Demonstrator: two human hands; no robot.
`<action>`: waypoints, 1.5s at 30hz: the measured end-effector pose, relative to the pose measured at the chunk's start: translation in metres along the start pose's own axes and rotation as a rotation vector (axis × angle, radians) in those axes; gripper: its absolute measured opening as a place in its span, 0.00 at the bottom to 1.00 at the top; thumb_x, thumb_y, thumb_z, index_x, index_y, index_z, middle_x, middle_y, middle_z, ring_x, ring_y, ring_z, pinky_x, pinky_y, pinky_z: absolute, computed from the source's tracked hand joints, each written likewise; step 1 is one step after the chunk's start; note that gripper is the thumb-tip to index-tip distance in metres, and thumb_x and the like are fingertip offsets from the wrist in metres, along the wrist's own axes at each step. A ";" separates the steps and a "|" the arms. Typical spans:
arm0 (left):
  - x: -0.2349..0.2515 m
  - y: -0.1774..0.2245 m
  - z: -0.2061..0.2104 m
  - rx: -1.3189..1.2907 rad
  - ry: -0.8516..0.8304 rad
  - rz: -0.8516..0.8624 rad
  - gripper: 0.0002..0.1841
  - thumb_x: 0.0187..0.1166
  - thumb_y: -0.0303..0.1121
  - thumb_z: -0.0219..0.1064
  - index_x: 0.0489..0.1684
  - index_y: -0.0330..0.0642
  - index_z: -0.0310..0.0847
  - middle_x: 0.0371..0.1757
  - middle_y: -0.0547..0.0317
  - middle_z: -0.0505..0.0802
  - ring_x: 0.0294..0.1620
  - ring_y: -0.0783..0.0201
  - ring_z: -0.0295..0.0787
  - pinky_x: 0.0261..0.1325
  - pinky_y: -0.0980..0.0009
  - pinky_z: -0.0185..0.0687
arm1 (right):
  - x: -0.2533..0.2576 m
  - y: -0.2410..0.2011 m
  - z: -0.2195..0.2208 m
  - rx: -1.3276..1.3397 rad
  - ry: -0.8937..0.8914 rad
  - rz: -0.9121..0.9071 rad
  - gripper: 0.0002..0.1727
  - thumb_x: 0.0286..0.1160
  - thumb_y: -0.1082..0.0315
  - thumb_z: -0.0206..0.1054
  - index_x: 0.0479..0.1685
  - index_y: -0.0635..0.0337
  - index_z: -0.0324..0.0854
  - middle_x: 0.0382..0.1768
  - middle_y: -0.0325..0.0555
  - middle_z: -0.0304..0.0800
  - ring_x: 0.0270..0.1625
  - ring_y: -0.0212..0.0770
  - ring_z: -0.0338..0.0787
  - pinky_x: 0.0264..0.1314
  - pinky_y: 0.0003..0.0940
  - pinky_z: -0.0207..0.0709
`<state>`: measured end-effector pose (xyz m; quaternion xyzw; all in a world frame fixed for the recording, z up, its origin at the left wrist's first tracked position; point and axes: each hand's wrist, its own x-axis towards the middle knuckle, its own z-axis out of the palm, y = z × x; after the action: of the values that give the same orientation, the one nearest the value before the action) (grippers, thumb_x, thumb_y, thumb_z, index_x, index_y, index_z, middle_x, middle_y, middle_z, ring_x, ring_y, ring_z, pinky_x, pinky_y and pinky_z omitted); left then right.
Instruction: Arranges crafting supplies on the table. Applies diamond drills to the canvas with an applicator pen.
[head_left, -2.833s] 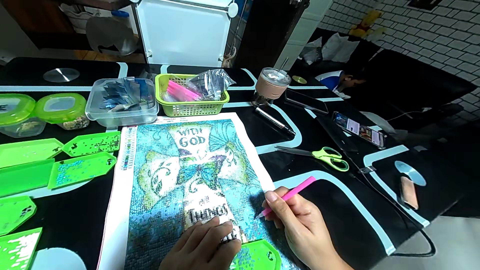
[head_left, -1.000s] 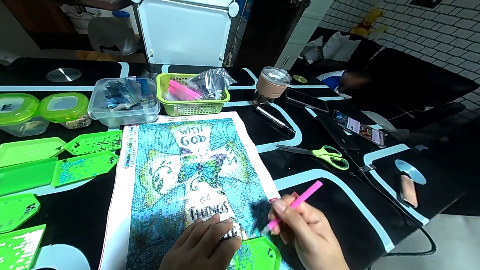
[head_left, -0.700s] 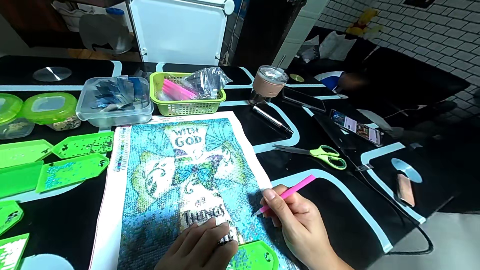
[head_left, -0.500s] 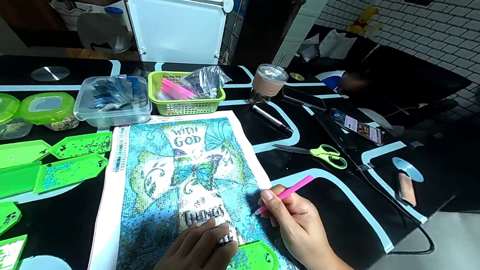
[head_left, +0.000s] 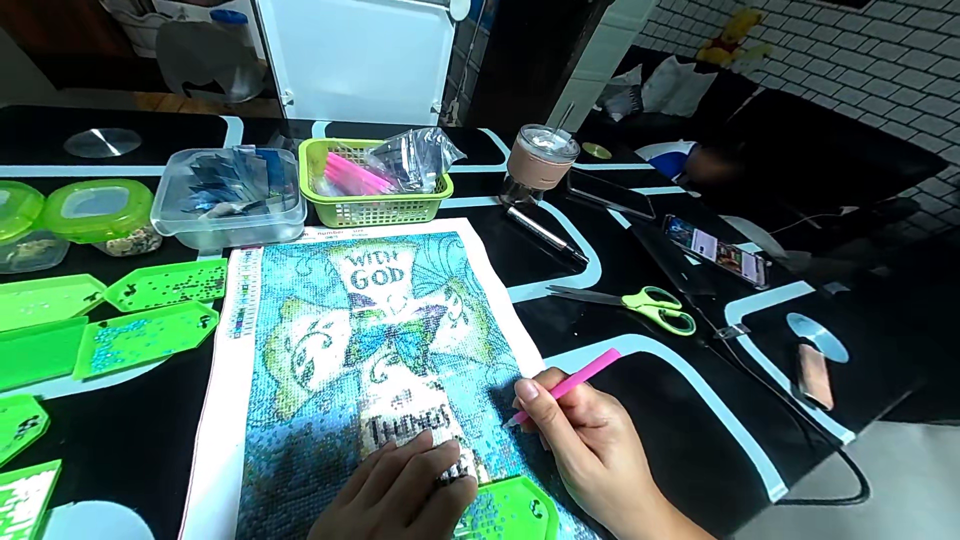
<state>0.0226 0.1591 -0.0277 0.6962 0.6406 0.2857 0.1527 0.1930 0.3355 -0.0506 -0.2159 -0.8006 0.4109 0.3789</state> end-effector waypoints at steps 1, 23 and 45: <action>0.000 0.000 0.000 -0.001 0.005 0.002 0.22 0.77 0.49 0.73 0.61 0.45 0.90 0.71 0.49 0.91 0.77 0.44 0.82 0.78 0.50 0.75 | 0.000 0.000 0.000 -0.018 -0.003 -0.012 0.17 0.91 0.62 0.58 0.33 0.58 0.84 0.25 0.31 0.85 0.28 0.17 0.81 0.31 0.11 0.75; -0.001 -0.001 0.004 -0.019 0.051 -0.002 0.21 0.75 0.49 0.74 0.60 0.47 0.90 0.69 0.50 0.92 0.76 0.46 0.83 0.78 0.52 0.75 | -0.014 -0.009 0.002 0.117 -0.218 -0.197 0.18 0.93 0.62 0.56 0.33 0.63 0.78 0.24 0.43 0.83 0.29 0.24 0.85 0.34 0.16 0.78; 0.001 0.001 0.002 -0.010 0.023 -0.011 0.21 0.75 0.49 0.74 0.59 0.45 0.90 0.70 0.49 0.91 0.76 0.44 0.83 0.77 0.51 0.76 | 0.002 0.001 -0.001 0.091 0.066 0.035 0.16 0.90 0.64 0.58 0.31 0.55 0.84 0.25 0.30 0.87 0.26 0.19 0.83 0.29 0.13 0.77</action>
<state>0.0242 0.1602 -0.0287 0.6887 0.6445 0.2960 0.1504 0.1930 0.3378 -0.0500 -0.2258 -0.7644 0.4458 0.4073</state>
